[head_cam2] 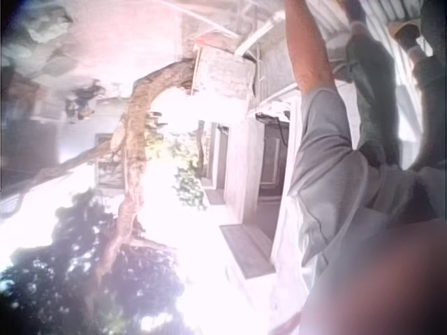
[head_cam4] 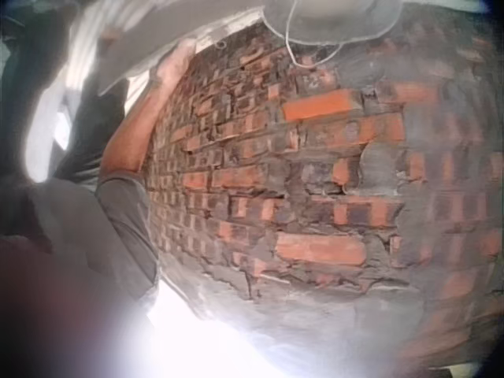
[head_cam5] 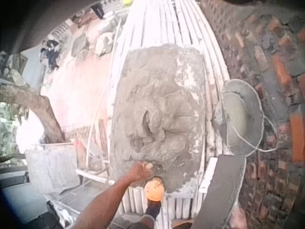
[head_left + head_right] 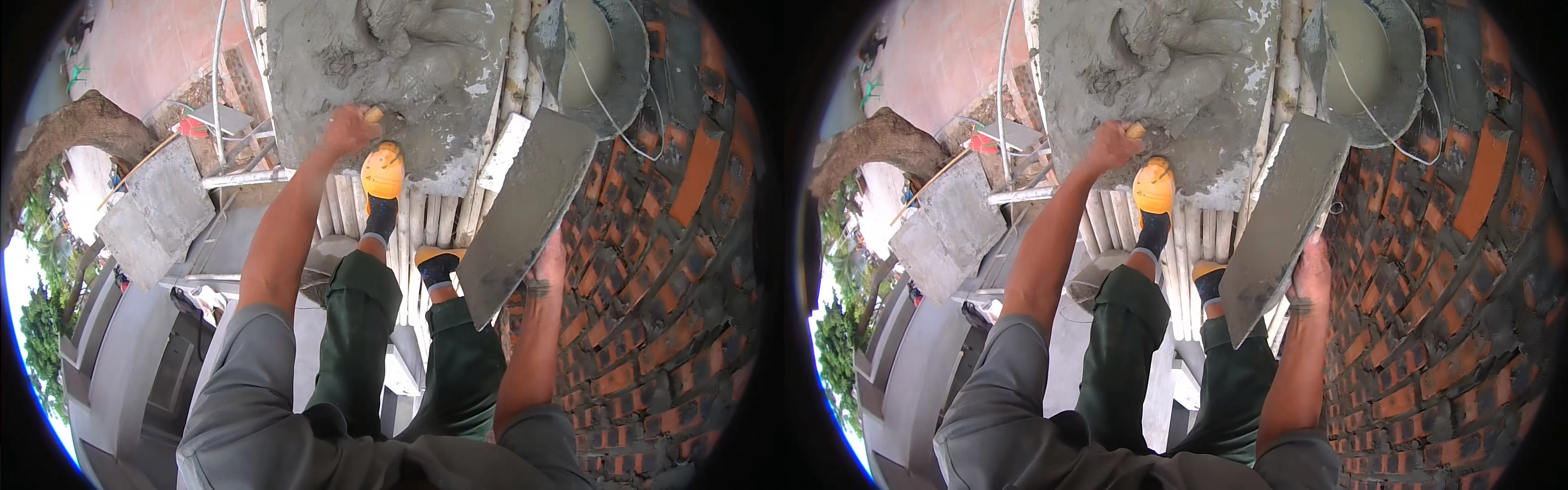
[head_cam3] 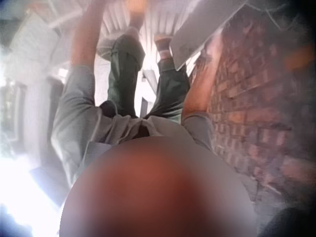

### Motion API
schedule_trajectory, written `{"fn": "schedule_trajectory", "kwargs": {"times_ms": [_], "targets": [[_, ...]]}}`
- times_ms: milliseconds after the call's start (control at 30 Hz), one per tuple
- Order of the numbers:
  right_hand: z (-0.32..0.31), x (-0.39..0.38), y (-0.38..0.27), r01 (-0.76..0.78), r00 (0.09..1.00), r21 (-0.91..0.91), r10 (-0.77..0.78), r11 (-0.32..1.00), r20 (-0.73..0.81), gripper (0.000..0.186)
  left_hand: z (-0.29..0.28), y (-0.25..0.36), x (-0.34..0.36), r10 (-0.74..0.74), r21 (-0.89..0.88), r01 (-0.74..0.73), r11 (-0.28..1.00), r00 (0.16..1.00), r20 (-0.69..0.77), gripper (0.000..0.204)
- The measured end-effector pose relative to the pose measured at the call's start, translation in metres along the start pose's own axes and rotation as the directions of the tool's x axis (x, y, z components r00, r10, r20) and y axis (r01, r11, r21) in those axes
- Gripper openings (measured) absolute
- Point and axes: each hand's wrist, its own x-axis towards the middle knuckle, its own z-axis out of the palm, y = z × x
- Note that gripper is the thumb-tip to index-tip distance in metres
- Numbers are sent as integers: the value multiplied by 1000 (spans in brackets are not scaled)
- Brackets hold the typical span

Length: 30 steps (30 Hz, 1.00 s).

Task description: The person scoops wet cement from a pile on bamboo scaffolding and applies it to a brick wall using a trowel and a long straight metal bar. They repeatedly smooth the cement along the wall's edge, using the bar as a guide to create a level surface.

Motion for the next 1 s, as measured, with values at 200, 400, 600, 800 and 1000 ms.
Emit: {"fn": "schedule_trajectory", "kwargs": {"times_ms": [200,400,600,800,1000], "targets": [[-1,-5,6,32,999,31,-32,999,4,57,-131,36,-14,-94,-712,150,686,989,118,18],[5,-27,-5,-26,996,6,27,1000,-87,61,-119,-12,-105,30,-101,-10,995,979,200,20],[-19,-32,2,-55,992,-103,43,993,-116,61,-52,-131,-136,-276,721,-49,691,904,326,22],[-24,-6,22,-115,985,-120,97,986,-145,63,-77,-127,-14,-96,771,-219,598,936,340,24],[12,-5,19,-134,990,-57,132,989,-47,61,-153,-59,46,-28,656,-101,748,983,183,23]]}}
